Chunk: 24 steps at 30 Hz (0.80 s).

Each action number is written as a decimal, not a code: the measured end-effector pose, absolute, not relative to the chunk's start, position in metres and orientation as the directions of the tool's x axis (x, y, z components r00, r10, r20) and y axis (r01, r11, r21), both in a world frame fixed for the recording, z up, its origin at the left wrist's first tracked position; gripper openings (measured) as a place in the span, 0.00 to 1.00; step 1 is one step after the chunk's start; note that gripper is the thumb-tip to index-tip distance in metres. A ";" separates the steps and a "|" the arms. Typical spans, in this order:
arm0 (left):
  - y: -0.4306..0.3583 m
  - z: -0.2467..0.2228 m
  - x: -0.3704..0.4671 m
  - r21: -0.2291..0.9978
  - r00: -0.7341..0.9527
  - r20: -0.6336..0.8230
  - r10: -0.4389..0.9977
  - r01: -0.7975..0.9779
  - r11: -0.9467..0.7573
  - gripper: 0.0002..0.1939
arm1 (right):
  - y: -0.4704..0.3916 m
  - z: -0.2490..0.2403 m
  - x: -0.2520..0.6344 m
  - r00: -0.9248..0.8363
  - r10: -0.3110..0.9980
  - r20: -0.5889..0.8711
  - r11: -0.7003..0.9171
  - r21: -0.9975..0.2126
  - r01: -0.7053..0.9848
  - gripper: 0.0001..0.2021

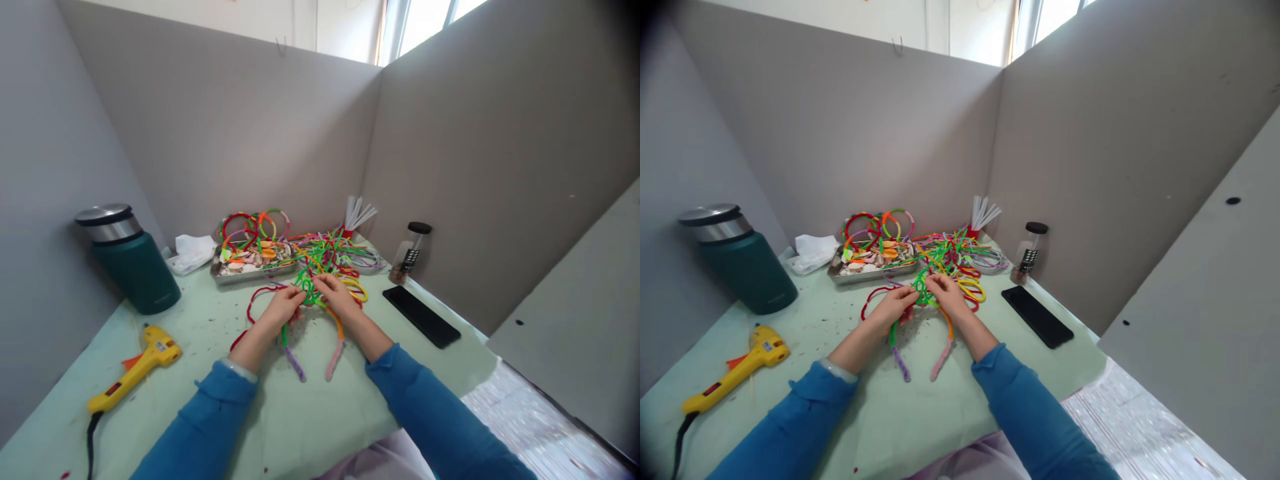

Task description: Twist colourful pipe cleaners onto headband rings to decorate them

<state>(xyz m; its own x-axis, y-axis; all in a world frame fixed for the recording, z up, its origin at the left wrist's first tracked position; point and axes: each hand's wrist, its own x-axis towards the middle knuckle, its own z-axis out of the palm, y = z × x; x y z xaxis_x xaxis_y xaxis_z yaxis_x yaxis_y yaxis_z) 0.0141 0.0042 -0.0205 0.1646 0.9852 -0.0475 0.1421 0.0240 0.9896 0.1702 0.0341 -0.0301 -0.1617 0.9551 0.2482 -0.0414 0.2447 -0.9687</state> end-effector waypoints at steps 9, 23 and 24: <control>-0.002 -0.012 0.022 0.981 0.103 0.088 0.991 0.161 -0.103 0.15 | 0.034 -0.034 0.167 -0.238 0.914 0.329 0.370 -0.917 0.150 0.12; 0.003 -0.020 0.017 0.996 0.206 0.047 0.977 0.065 -0.062 0.13 | 0.022 -0.022 0.168 -0.253 0.967 0.039 -0.014 -0.979 -0.202 0.14; 0.003 -0.020 0.016 0.996 0.217 0.050 0.975 0.055 -0.063 0.13 | 0.022 -0.022 0.168 -0.252 0.966 0.064 0.018 -0.984 -0.179 0.14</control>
